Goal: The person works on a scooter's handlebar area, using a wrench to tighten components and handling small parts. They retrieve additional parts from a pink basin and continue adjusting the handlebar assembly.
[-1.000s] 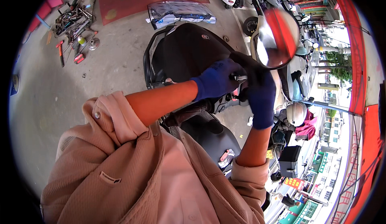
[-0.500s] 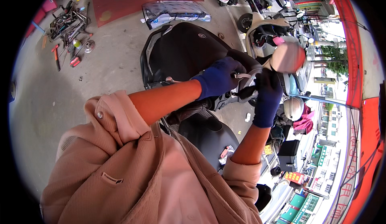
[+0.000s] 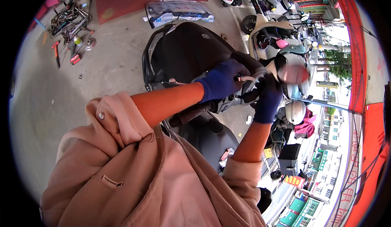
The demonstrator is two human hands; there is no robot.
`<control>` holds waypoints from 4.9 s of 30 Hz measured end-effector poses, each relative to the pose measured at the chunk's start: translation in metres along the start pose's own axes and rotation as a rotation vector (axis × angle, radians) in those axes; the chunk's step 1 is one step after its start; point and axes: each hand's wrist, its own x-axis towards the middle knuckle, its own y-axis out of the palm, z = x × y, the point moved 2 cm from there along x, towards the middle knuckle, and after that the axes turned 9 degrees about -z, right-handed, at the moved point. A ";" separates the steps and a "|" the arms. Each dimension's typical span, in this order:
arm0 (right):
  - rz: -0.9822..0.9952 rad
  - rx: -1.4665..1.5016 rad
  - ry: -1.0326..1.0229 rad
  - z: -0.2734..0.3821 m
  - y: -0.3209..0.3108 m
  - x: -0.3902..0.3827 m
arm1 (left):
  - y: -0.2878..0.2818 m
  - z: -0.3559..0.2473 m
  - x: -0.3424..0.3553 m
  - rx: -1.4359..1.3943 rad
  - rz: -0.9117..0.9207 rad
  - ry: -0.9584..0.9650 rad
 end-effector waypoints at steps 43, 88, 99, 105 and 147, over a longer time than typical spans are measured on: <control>0.007 -0.028 -0.212 -0.008 -0.025 -0.062 | -0.039 -0.016 0.014 -0.077 0.361 -0.419; 0.138 0.748 0.238 -0.011 -0.028 -0.053 | -0.041 -0.005 0.022 -0.065 0.495 -0.164; -0.121 -0.315 -0.513 0.001 -0.017 -0.064 | -0.039 -0.018 0.025 -0.104 0.510 -0.303; -0.039 -0.126 -0.188 -0.008 -0.017 -0.054 | -0.041 -0.011 0.019 -0.129 0.472 -0.254; -0.314 -0.529 -0.546 0.043 0.039 -0.111 | -0.029 -0.023 0.025 -0.294 0.555 -0.459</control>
